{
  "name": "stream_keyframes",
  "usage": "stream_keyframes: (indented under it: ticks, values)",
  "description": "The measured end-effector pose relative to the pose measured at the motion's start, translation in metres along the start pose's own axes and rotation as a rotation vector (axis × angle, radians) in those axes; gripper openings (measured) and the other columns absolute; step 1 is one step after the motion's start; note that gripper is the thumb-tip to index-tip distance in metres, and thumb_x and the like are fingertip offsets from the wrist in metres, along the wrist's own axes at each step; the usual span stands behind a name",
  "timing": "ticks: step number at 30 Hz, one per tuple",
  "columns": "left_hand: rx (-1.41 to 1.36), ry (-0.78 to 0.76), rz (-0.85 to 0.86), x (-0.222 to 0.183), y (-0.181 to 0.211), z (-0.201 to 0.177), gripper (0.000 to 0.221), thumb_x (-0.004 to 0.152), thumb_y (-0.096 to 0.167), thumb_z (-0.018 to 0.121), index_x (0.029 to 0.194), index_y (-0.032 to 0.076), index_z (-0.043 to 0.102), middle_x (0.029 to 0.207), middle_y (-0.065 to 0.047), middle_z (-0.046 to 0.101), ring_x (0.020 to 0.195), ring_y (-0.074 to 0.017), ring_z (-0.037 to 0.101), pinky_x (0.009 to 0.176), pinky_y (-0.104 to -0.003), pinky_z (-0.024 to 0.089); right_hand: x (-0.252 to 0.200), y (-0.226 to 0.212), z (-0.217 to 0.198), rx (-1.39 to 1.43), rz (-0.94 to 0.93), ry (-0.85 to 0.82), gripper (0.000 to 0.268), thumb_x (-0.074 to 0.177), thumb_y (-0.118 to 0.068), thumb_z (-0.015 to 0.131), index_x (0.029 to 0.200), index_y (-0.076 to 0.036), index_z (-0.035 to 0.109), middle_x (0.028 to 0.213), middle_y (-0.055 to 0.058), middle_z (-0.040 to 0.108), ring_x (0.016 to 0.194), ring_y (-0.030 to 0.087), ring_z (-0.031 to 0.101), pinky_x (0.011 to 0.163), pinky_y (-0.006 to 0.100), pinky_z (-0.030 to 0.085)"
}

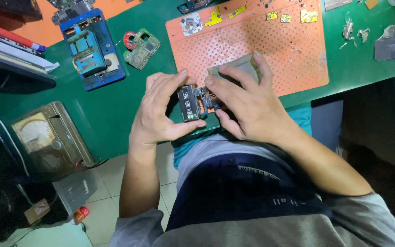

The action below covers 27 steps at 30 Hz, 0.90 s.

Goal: Cleaning a mobile phone circuit board using a cloth and a rubber air blower to remove dust and debris.

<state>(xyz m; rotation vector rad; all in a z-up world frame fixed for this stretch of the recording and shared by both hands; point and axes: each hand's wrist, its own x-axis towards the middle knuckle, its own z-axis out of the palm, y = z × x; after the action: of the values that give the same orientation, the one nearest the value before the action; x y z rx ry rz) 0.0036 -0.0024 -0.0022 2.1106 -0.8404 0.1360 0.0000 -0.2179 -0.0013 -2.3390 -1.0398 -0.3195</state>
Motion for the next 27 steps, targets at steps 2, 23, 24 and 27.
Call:
stream_keyframes:
  ticks: [2, 23, 24, 27]
  values:
    - [-0.004, 0.005, 0.007, -0.002, -0.003, 0.001, 0.082, 0.070, 0.042, 0.076, 0.128, 0.007, 0.030, 0.113, -0.009, 0.055, 0.101, -0.0248, 0.054, 0.093, -0.039, 0.034, 0.000, 0.000, 0.000, 0.022, -0.003, 0.025, 0.042, 0.082, -0.022, 0.054, 0.116, 0.002, 0.048, 0.114, 0.012, 0.057, 0.106, 0.033, 0.052, 0.097, 0.057, 0.015]
    - [0.030, 0.295, 0.274, 0.018, 0.012, 0.018, 0.054, 0.069, 0.041, 0.071, 0.092, -0.001, 0.046, 0.103, -0.020, 0.055, 0.089, -0.0363, 0.054, 0.078, -0.048, 0.042, -0.023, 0.008, -0.007, 0.295, -0.008, 0.665, 0.014, 0.077, -0.008, 0.057, 0.064, -0.008, 0.056, 0.068, 0.006, 0.057, 0.061, 0.024, 0.055, 0.061, 0.038, 0.040]
    - [0.075, 0.258, 0.252, 0.016, 0.012, 0.018, 0.055, 0.068, 0.040, 0.071, 0.097, -0.002, 0.050, 0.106, -0.020, 0.055, 0.091, -0.0374, 0.054, 0.081, -0.048, 0.041, -0.025, 0.006, -0.014, 0.316, 0.004, 0.658, 0.015, 0.083, -0.014, 0.053, 0.072, -0.007, 0.061, 0.067, 0.005, 0.057, 0.061, 0.022, 0.056, 0.068, 0.038, 0.042]
    - [0.185, 0.126, 0.171, 0.007, 0.007, 0.016, 0.054, 0.068, 0.041, 0.069, 0.097, -0.001, 0.050, 0.106, -0.021, 0.054, 0.093, -0.0353, 0.054, 0.088, -0.045, 0.040, -0.052, 0.006, -0.073, 0.279, 0.052, 0.437, 0.015, 0.080, -0.013, 0.056, 0.075, 0.002, 0.057, 0.058, 0.007, 0.051, 0.048, 0.019, 0.047, 0.071, 0.038, 0.040]
